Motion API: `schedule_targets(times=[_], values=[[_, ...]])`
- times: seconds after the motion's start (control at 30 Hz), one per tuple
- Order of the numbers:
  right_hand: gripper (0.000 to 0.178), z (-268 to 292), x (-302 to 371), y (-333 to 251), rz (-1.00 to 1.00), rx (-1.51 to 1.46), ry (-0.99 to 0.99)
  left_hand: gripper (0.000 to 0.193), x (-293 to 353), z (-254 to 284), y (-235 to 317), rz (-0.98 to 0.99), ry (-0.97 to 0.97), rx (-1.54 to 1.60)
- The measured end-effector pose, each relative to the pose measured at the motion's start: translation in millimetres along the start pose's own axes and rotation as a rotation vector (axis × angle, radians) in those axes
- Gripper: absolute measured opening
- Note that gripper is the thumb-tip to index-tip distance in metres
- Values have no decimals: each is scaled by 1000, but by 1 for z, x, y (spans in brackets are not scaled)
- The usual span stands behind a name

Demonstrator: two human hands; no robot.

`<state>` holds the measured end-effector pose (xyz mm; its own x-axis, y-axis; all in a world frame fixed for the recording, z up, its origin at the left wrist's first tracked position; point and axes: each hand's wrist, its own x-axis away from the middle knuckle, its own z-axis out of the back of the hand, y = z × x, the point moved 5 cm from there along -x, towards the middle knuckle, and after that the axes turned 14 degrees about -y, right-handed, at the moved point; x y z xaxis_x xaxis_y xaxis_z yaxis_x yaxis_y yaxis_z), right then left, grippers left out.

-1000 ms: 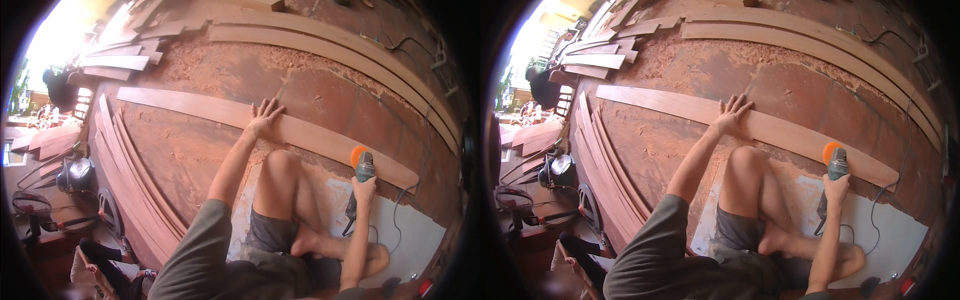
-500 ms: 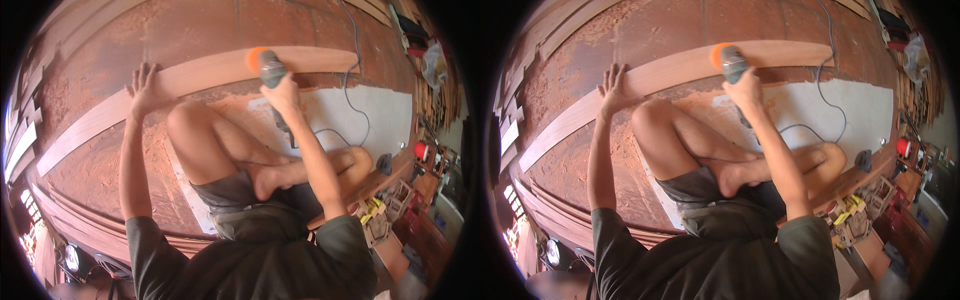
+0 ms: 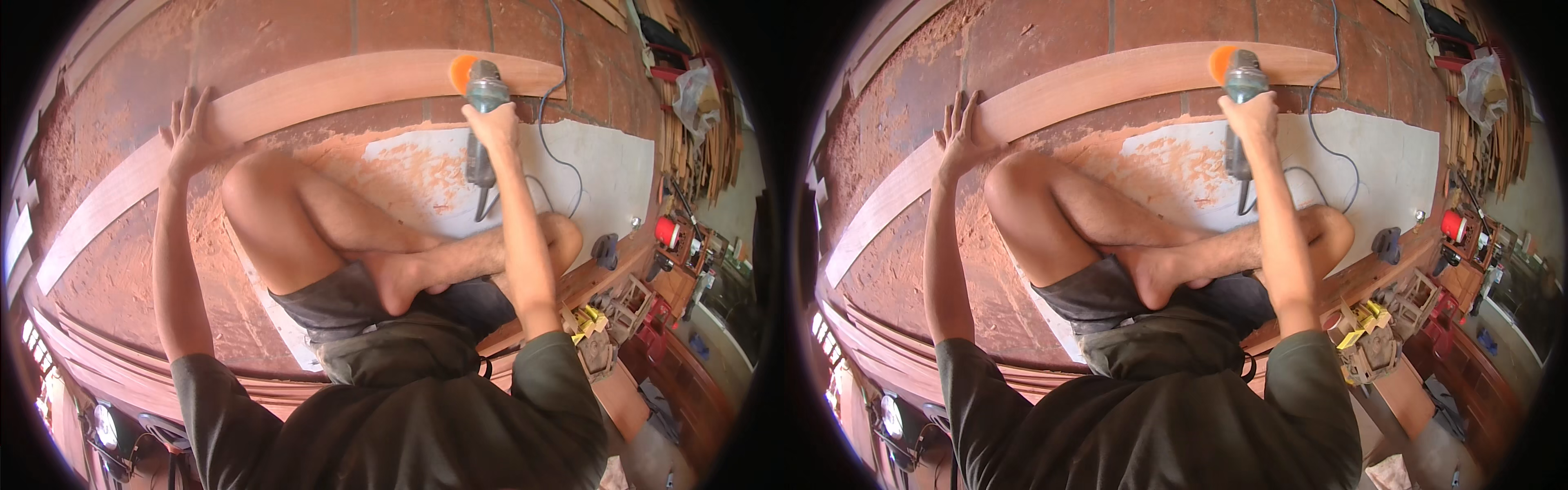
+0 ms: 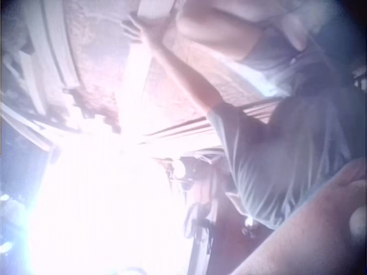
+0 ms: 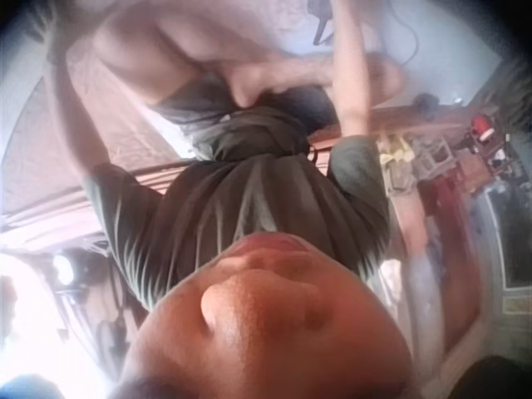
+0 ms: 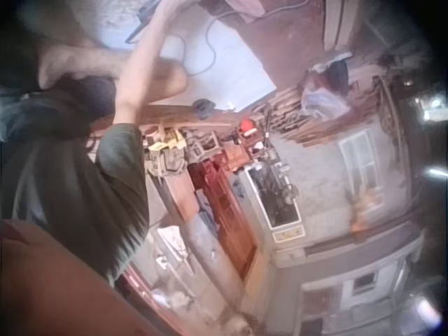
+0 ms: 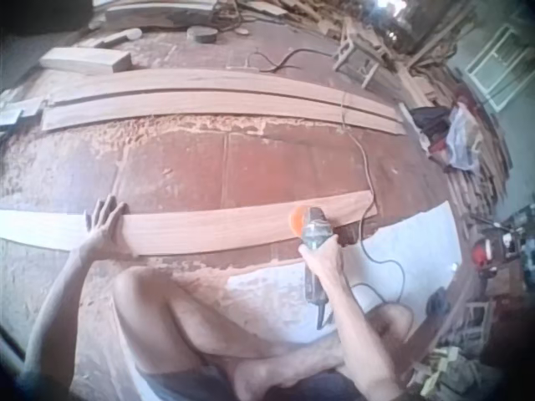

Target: The person sits on the floor and uses an electric sander to smooth a long, thin wooden plank. They hold the plank with their left hand and move the sander back and forth along its length with their right hand.

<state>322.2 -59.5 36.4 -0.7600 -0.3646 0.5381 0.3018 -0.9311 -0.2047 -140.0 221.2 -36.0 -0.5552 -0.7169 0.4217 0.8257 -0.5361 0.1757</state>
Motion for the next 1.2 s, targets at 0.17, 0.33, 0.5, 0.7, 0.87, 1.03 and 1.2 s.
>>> schedule_targets(times=[0.17, 0.33, 0.5, 0.7, 0.87, 1.03, 1.2], values=[[80, -51, 56, -45, 190, -132, -141, 132, 2, 1, 3, 52, -40, 1], [74, -63, 69, -58, 285, -86, -187, 133, -2, -7, -5, 16, -35, 28], [91, -18, 17, 8, 87, -163, -90, 133, -6, -12, -15, -10, -23, 17], [89, -8, 2, 18, 20, -164, -17, 131, -11, -10, -8, 11, -29, -84], [82, -49, 58, -39, 199, -100, -126, 133, -6, -15, -12, -20, 21, -47], [77, -59, 56, -26, 273, -127, -137, 128, -8, -13, -6, -25, -37, 1], [90, 7, 9, 44, 76, -161, -93, 126, -7, -10, -19, -60, -39, 30]])
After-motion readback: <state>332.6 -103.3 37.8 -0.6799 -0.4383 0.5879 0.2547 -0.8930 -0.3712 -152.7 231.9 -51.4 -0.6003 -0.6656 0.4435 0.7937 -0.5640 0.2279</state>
